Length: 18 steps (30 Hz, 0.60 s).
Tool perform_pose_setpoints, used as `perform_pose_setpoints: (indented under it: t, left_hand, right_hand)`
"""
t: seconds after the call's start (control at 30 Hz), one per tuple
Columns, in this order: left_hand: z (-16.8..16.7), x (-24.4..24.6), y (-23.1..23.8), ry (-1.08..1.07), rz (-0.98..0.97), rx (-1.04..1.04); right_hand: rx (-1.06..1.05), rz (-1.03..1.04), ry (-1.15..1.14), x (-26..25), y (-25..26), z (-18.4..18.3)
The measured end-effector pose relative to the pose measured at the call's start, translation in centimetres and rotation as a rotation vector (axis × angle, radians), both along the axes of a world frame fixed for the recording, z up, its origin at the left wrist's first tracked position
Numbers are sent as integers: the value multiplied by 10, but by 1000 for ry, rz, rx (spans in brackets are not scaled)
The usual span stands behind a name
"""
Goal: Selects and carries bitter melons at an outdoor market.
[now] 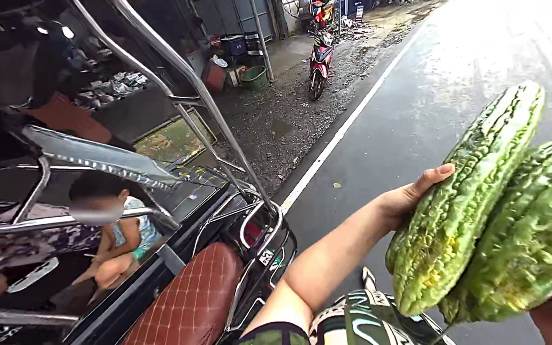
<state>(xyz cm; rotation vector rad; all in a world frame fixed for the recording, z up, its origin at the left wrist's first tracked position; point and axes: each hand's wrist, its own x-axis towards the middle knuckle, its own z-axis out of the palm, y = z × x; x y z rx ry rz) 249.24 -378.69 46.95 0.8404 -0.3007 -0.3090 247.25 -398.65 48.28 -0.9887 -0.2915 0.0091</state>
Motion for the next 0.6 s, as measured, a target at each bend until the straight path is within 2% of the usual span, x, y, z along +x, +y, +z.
perform_pose_setpoints:
  t: [0.07, 0.17, 0.27, 0.43, 0.6]
  left_hand:
    - [-12, 62, 44, -6, 62, -13]
    - [-5, 146, 121, -8, 200, -10]
    - [9, 208, 200, 13, 368, 4]
    - [-8, 310, 334, 63, 564, -11]
    - [-35, 431, 476, 86, 570, 45]
  right_hand:
    - [-43, 79, 13, 76, 42, -9]
    - [-100, 200, 6, 189, 119, -4]
    - [-106, 337, 21, 282, 203, 6]
    - [-87, 489, 30, 414, 351, -10]
    - [-72, 482, 19, 525, 495, -31]
